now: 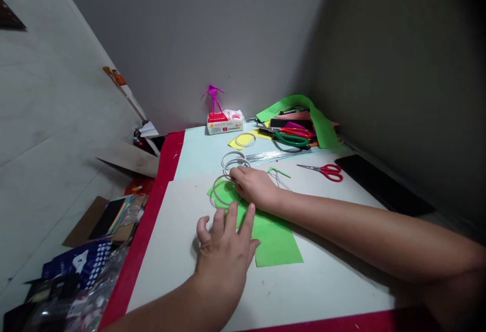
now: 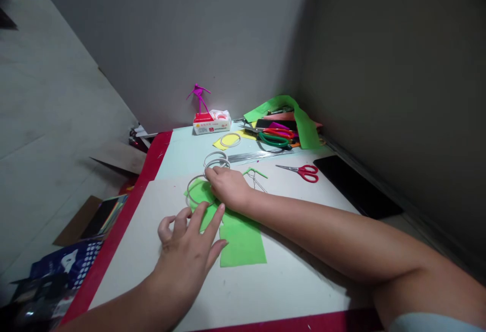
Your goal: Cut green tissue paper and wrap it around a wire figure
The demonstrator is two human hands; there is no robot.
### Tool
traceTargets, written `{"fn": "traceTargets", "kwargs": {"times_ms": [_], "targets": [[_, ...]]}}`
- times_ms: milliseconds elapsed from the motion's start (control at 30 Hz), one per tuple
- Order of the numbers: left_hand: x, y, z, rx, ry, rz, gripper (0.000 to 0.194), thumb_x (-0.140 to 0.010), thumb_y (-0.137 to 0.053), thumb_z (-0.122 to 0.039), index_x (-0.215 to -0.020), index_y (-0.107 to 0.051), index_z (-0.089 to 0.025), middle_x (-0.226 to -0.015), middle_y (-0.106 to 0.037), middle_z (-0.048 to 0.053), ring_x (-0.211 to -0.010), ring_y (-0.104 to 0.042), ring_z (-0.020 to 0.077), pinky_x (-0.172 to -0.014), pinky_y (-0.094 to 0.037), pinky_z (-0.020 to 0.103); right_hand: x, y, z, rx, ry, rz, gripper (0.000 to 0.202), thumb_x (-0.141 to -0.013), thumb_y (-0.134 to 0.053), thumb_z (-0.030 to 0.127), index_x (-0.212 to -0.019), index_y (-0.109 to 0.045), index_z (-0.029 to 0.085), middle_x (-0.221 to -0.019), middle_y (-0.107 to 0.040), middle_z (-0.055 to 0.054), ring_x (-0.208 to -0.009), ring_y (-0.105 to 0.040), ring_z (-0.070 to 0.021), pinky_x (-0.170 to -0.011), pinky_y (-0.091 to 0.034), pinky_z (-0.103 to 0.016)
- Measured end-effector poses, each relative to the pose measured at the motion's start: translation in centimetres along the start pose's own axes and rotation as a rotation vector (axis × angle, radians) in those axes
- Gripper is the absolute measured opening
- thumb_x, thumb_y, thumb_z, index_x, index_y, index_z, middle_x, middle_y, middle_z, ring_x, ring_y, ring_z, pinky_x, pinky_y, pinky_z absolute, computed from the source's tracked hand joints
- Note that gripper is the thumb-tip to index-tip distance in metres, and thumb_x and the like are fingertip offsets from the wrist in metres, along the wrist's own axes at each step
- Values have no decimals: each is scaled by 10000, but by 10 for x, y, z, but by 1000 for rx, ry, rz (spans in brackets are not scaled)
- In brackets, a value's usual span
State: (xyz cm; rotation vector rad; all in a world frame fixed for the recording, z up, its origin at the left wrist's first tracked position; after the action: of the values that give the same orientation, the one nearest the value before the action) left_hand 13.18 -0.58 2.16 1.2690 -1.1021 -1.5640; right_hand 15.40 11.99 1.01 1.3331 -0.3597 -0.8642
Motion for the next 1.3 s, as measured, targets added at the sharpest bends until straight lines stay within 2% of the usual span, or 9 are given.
{"fn": "traceTargets", "kwargs": {"times_ms": [233, 500, 667, 833, 900, 1000, 1067, 1200, 1300], "targets": [[-3, -6, -5, 37, -51, 25, 328, -898, -534, -414, -1204, -641, -364, -1422, -511, 70, -1178, -492, 332, -996, -281, 607, -1, 7, -6, -98, -32, -78, 195, -801, -482, 137, -980, -536, 189, -926, -640, -51, -742, -547, -163, -581, -279, -250], [-3, -8, 0, 84, -33, 94, 328, -904, -516, -417, -1210, -629, -380, -1526, -351, 93, -1347, -349, 366, -1023, -239, 647, 8, 57, -32, -224, -63, -119, 180, -749, -492, 130, -917, -516, 190, -699, -575, 29, -612, -494, -107, -578, -325, -200], [-4, -11, 2, 103, -38, 122, 334, -897, -526, -423, -1215, -622, -385, -1545, -311, 83, -1421, -210, 363, -1037, -218, 650, 58, 68, -40, -212, -81, -34, 150, -681, -535, 97, -794, -515, 193, -655, -557, 31, -561, -457, -100, -531, -306, -201], [-4, -11, -1, 106, -46, 131, 344, -886, -547, -423, -1219, -623, -377, -1549, -297, 72, -1429, -192, 356, -1041, -212, 651, 89, 52, -31, -130, -116, 245, 114, -740, -531, 117, -783, -560, 219, -639, -588, 27, -539, -471, -111, -512, -308, -212], [-5, -11, -1, 103, -44, 123, 338, -889, -543, -421, -1213, -627, -378, -1547, -299, 68, -1429, -192, 355, -1042, -209, 651, 79, 53, -26, -56, -95, 265, 110, -786, -528, 153, -804, -610, 224, -697, -629, 8, -580, -512, -124, -541, -324, -224], [-5, -11, -2, 98, -43, 108, 324, -880, -561, -412, -1192, -641, -376, -1546, -298, 63, -1430, -191, 354, -1047, -202, 645, 44, 59, -15, 8, 23, 137, 192, -841, -512, 168, -961, -657, 205, -937, -658, -51, -776, -580, -156, -652, -373, -236], [-5, -11, -3, 95, -40, 104, 319, -874, -572, -405, -1184, -645, -375, -1546, -293, 61, -1432, -188, 352, -1049, -201, 641, 20, 51, -16, 32, 48, 105, 240, -841, -513, 147, -1027, -661, 173, -1034, -632, -99, -931, -564, -200, -708, -377, -250], [-3, -10, -1, 94, -18, 94, 330, -875, -570, -410, -1198, -635, -384, -1546, -289, 66, -1431, -191, 351, -1049, -202, 640, -9, 26, -16, 52, 126, 114, 171, -814, -538, 114, -900, -682, 146, -942, -629, -110, -950, -528, -219, -724, -369, -262], [-2, -10, 0, 98, -15, 91, 334, -884, -555, -411, -1210, -626, -386, -1545, -295, 66, -1429, -201, 346, -1051, -205, 637, -9, 25, -10, 50, 186, 94, 145, -831, -519, 112, -870, -658, 125, -901, -615, -114, -882, -509, -213, -711, -359, -278]]}}
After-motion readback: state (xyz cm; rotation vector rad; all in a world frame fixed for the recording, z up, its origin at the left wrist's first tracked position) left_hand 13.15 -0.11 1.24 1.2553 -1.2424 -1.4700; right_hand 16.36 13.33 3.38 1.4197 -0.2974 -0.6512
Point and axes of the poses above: each hand's wrist, its own x-axis away from the middle knuckle, its own y-axis out of the back of the hand, z = x × y, the point moved 10 cm from there along -x, towards the middle knuckle
